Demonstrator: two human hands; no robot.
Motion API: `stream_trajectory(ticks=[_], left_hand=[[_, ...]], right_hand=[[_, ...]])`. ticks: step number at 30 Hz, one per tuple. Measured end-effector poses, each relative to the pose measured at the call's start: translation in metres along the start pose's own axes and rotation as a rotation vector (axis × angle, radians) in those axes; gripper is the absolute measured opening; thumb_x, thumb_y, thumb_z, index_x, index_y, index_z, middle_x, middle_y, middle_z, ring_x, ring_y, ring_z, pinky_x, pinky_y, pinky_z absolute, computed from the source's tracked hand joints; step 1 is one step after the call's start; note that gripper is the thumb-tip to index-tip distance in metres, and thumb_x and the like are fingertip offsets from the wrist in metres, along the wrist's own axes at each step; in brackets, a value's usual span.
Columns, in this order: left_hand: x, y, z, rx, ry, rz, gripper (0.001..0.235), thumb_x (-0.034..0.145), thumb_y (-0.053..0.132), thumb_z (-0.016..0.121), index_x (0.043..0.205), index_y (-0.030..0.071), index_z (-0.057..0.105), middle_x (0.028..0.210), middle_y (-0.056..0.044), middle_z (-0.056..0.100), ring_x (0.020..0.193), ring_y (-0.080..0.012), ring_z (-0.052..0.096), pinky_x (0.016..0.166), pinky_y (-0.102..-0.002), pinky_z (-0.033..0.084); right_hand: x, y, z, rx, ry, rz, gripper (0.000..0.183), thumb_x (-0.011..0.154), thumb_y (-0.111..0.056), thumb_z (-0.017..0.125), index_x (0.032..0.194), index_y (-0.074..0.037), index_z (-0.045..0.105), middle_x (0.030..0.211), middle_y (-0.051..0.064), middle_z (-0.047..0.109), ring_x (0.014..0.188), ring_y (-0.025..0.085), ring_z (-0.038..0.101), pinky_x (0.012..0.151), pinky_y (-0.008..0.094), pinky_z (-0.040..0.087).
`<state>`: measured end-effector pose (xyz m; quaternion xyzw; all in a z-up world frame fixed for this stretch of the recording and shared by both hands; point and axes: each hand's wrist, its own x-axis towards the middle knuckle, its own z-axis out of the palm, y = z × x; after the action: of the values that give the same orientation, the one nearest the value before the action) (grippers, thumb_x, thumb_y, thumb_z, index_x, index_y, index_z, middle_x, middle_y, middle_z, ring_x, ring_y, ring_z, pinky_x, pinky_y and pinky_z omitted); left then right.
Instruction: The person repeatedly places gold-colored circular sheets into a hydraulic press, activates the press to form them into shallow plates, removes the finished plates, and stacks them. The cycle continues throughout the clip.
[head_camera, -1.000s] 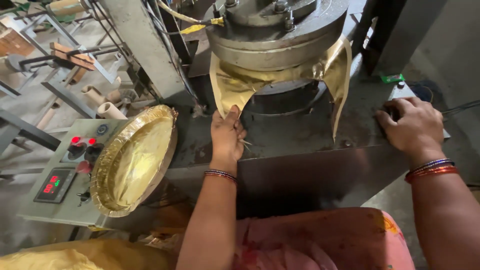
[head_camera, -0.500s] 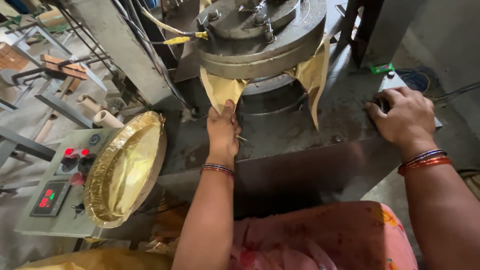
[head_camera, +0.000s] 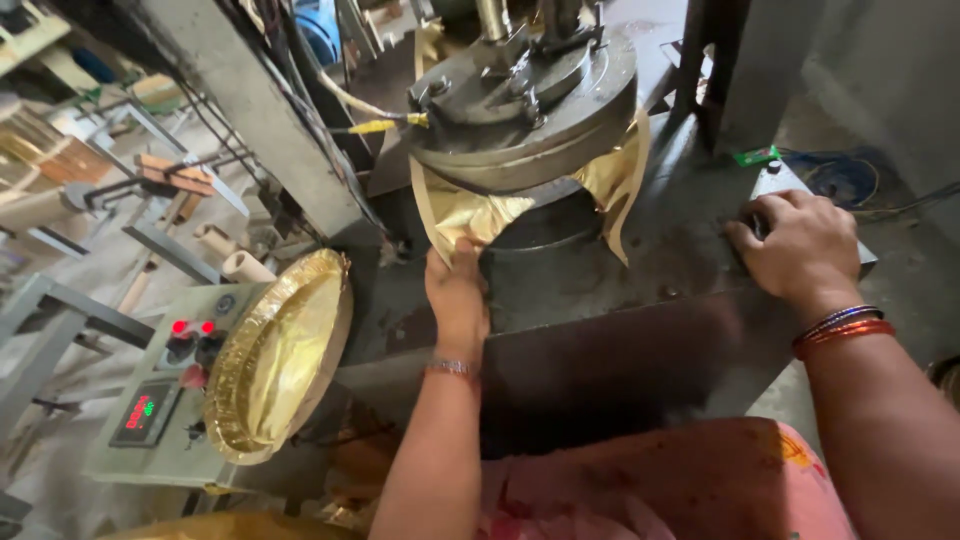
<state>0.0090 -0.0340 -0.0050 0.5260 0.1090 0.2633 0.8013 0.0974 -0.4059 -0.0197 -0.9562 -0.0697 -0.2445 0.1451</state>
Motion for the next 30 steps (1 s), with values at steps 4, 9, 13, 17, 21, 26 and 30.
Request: stream_trajectory(ticks=[4, 9, 13, 17, 21, 26, 30], left_hand=[[-0.039, -0.024, 0.011, 0.128, -0.213, 0.204, 0.015, 0.1, 0.016, 0.064, 0.113, 0.008, 0.064, 0.084, 0.005, 0.06, 0.065, -0.0041, 0.049, 0.054, -0.021, 0.041], [-0.081, -0.029, 0.06, 0.484, -0.577, 0.411, 0.015, 0.1, 0.015, 0.068, 0.11, 0.004, 0.069, 0.093, -0.001, 0.07, 0.084, -0.0135, 0.064, 0.078, -0.029, 0.053], [-0.053, -0.036, 0.095, 0.623, -0.344, 0.406, 0.017, 0.094, 0.015, 0.073, 0.102, 0.001, 0.069, 0.099, -0.007, 0.062, 0.084, -0.0204, 0.064, 0.073, -0.038, 0.053], [-0.015, -0.072, 0.103, 0.608, -0.165, 0.262, 0.026, 0.098, 0.02, 0.075, 0.111, 0.002, 0.062, 0.098, -0.012, 0.072, 0.083, -0.0179, 0.069, 0.075, -0.032, 0.055], [-0.008, -0.067, 0.132, 0.23, -0.158, -0.177, 0.043, 0.093, 0.017, 0.071, 0.123, 0.005, 0.043, 0.103, -0.016, 0.066, 0.071, -0.0204, 0.065, 0.053, -0.033, 0.041], [0.001, -0.08, 0.15, 0.053, -0.27, -0.334, 0.034, 0.096, 0.021, 0.064, 0.122, 0.005, 0.048, 0.1, -0.007, 0.066, 0.07, -0.0203, 0.071, 0.056, -0.03, 0.056], [0.008, -0.093, 0.144, 0.089, -0.375, -0.22, 0.028, 0.104, 0.025, 0.061, 0.117, 0.0, 0.059, 0.089, -0.015, 0.071, 0.064, -0.0175, 0.068, 0.054, -0.028, 0.053]], right_hand=[[-0.001, -0.003, 0.0, -0.02, 0.004, 0.018, 0.042, 0.096, -0.054, 0.065, 0.117, -0.02, 0.078, 0.129, 0.007, 0.069, 0.126, 0.03, 0.059, 0.109, 0.046, 0.04], [-0.007, -0.006, -0.003, 0.001, 0.021, 0.001, 0.042, 0.094, -0.053, 0.066, 0.116, -0.019, 0.078, 0.128, 0.008, 0.069, 0.126, 0.032, 0.058, 0.109, 0.045, 0.04], [-0.002, -0.004, 0.001, 0.001, 0.044, 0.01, 0.04, 0.093, -0.051, 0.067, 0.115, -0.018, 0.077, 0.127, 0.008, 0.069, 0.124, 0.032, 0.058, 0.107, 0.046, 0.04], [-0.004, -0.006, 0.0, 0.016, 0.045, -0.01, 0.04, 0.092, -0.048, 0.068, 0.115, -0.018, 0.076, 0.127, 0.008, 0.069, 0.124, 0.031, 0.058, 0.107, 0.046, 0.04], [-0.004, -0.007, -0.002, 0.009, 0.043, 0.0, 0.041, 0.091, -0.048, 0.069, 0.115, -0.016, 0.076, 0.125, 0.009, 0.069, 0.123, 0.032, 0.058, 0.106, 0.046, 0.04], [-0.004, -0.01, -0.006, 0.04, 0.064, -0.016, 0.036, 0.091, -0.044, 0.07, 0.114, -0.017, 0.077, 0.126, 0.007, 0.069, 0.123, 0.031, 0.058, 0.106, 0.046, 0.04], [-0.004, -0.011, -0.008, 0.072, 0.07, -0.01, 0.034, 0.089, -0.042, 0.07, 0.113, -0.018, 0.077, 0.124, 0.008, 0.069, 0.124, 0.031, 0.057, 0.106, 0.046, 0.04]])
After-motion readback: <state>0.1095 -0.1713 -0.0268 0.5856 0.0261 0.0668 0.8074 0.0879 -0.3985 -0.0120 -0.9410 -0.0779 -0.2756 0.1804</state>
